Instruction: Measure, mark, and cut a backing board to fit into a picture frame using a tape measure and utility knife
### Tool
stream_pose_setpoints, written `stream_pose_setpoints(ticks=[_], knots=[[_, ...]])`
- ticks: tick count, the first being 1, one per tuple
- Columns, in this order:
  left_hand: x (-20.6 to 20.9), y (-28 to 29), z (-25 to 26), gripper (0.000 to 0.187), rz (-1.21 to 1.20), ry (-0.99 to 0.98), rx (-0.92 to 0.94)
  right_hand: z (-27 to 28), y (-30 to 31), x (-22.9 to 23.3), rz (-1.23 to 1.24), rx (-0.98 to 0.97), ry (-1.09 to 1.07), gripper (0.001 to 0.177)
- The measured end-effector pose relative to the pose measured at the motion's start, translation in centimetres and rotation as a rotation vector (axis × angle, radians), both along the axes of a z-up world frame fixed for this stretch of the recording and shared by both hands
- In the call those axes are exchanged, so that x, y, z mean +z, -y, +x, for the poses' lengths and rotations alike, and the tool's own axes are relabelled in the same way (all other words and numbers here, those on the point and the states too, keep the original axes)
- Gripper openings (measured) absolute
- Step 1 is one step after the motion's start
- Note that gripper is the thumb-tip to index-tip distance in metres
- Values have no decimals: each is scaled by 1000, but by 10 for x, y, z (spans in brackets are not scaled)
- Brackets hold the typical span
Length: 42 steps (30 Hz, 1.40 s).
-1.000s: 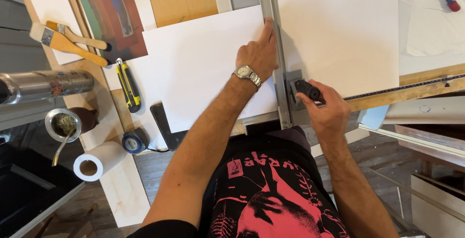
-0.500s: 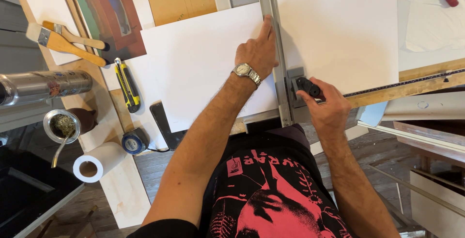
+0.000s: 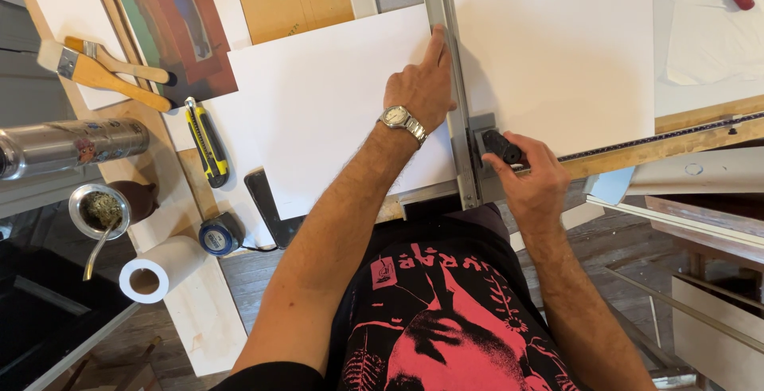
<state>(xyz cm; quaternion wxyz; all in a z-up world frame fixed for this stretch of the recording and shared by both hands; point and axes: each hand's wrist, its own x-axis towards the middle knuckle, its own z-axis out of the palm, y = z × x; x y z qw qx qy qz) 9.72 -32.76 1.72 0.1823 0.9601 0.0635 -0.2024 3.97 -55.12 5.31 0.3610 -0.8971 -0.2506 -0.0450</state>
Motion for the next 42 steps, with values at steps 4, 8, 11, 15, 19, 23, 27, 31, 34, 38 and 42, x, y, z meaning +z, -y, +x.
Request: stream_pose_setpoints(ticks=[4,8,11,15,19,23,27,31,34,38,42], knots=[[4,1,0,99,3,-11,-4,2,0,-2,-18,16,-10,40],[6,2,-2,107,-4,-22,11,8,-6,0,5,34,-92,33],[6,4,0,116,-6,-42,19,28,-16,-4,6,44,-110,33],[3,6,-3,129,20,-47,33,79,-42,-21,81,123,-16,34],[20,6,-5,118,-100,-106,48,146,-81,-47,125,146,49,38],[4,11,-1,135,49,-155,28,189,-120,-38,217,133,-65,38],[9,12,0,136,56,-184,14,206,-131,-46,194,107,-59,36],[9,9,-3,140,42,-182,9,208,-133,-43,131,97,-107,35],[9,8,-4,141,41,-153,-4,210,-135,-41,107,45,-200,36],[10,7,-3,140,35,-167,-12,212,-135,-41,69,46,-186,36],[6,8,-5,143,61,-140,-17,219,-131,-66,-15,26,-106,37]])
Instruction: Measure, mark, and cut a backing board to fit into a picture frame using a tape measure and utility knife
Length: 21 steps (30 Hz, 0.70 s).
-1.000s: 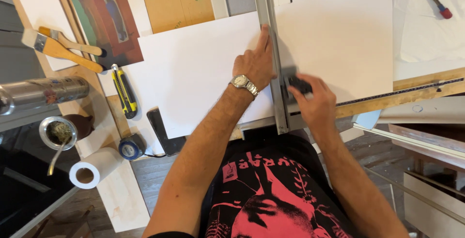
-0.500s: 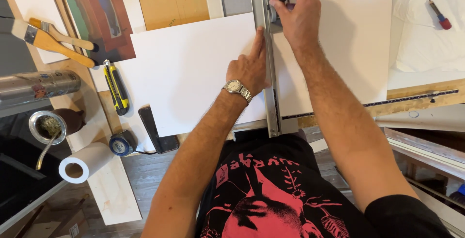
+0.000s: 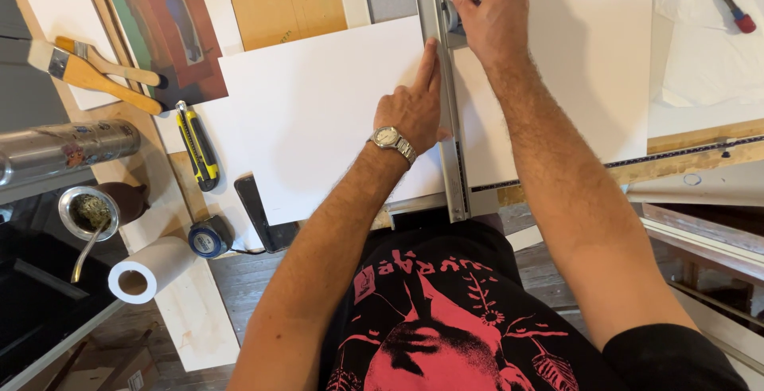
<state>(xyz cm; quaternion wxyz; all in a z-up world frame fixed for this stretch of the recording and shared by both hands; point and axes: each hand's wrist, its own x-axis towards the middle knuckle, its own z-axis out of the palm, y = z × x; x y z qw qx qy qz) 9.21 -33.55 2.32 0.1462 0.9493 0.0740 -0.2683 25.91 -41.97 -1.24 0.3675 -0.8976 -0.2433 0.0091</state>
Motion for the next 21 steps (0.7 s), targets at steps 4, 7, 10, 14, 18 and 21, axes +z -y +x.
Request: stream_pose_setpoints(ticks=[4,7,10,14,18,21], knots=[[1,-1,-1,143,-13,9,8,-1,0,0,-8,12,44,37],[1,-3,0,141,-20,-2,-2,-4,0,4,-32,4,11,34],[1,-3,0,139,-30,-13,-3,-9,1,10,-13,5,5,34],[5,-3,1,139,-16,-28,-16,-14,3,12,6,5,-35,33],[5,-3,0,138,-15,-19,-23,-15,5,7,-1,6,-3,32],[5,-3,1,140,-13,-24,-25,-14,6,3,-36,4,7,32]])
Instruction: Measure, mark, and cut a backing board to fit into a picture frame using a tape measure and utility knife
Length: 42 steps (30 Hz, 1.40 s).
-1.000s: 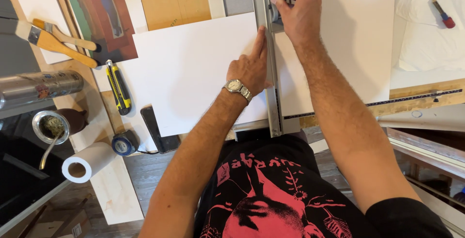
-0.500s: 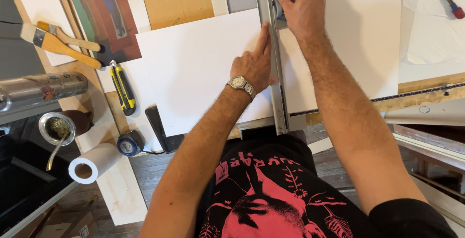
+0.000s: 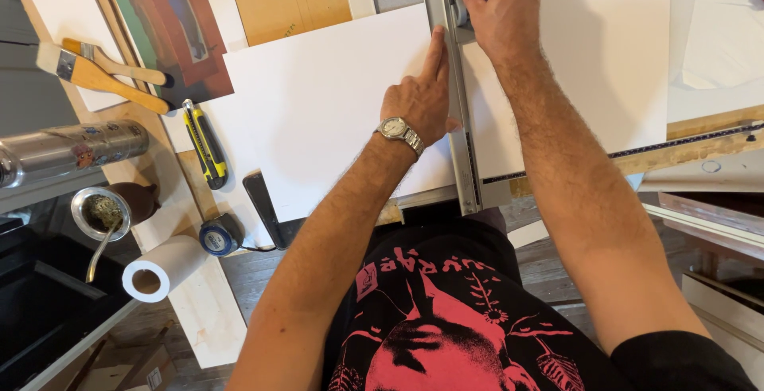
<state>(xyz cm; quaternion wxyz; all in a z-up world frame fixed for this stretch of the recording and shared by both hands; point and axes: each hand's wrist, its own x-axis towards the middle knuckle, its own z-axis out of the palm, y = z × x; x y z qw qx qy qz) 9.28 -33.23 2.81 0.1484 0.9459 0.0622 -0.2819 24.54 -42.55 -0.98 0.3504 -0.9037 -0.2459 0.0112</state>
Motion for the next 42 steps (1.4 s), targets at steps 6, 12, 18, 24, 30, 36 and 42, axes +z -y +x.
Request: stream_pose_setpoints(ticks=[6,12,18,24,30,36,42], knots=[[2,0,0,139,-12,-4,0,0,2,-2,12,12,17,30],[3,0,1,139,-1,3,1,-3,3,-2,-16,8,18,32],[6,0,2,139,9,-15,-6,-22,9,16,73,45,15,30],[15,1,3,135,4,-47,3,-59,28,36,51,36,-67,31],[17,1,4,140,-33,-61,-4,-108,54,47,0,-49,-245,33],[15,2,4,130,19,-31,-29,-153,92,49,-46,-31,-278,35],[21,4,5,138,47,-64,-35,-200,125,50,-88,-68,-323,32]])
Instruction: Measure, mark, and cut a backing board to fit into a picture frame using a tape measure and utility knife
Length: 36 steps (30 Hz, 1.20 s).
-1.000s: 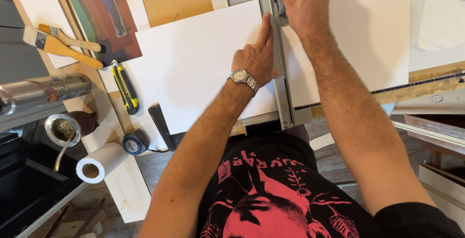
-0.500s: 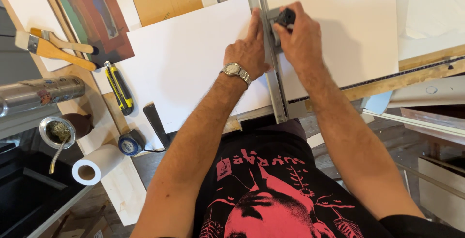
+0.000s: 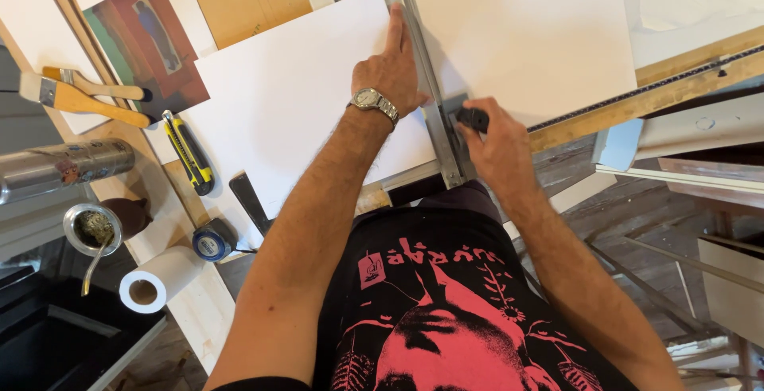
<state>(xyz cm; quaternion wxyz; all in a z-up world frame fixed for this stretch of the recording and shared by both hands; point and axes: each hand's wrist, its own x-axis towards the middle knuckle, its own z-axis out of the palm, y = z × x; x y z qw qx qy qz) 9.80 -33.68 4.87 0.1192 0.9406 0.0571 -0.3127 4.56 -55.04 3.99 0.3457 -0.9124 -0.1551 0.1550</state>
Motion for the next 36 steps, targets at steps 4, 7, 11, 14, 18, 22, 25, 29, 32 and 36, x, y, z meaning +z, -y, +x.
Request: stream_pose_setpoints(ticks=[4,7,11,14,18,22,25,29,32,36], knots=[[3,1,-1,134,3,-6,4,-21,14,8,0,-7,32,32],[4,1,-1,133,12,-3,0,-31,20,9,4,-35,-38,31],[1,2,-2,134,23,-16,-3,-46,31,11,-1,-25,-50,33],[4,2,1,135,18,-9,-3,-62,42,16,33,-27,-53,34],[3,1,0,139,18,-4,-16,-75,52,11,58,-48,-15,35],[7,0,-3,133,-4,-9,-9,-81,58,13,81,-62,14,36],[6,2,-26,122,-91,80,17,-85,65,29,197,-182,64,41],[17,2,-93,69,-354,402,233,-62,104,30,324,-453,17,34],[-1,-1,-160,47,-379,469,390,-12,154,15,280,-451,233,32],[-17,0,-234,35,-308,574,470,93,236,-7,222,-574,299,38]])
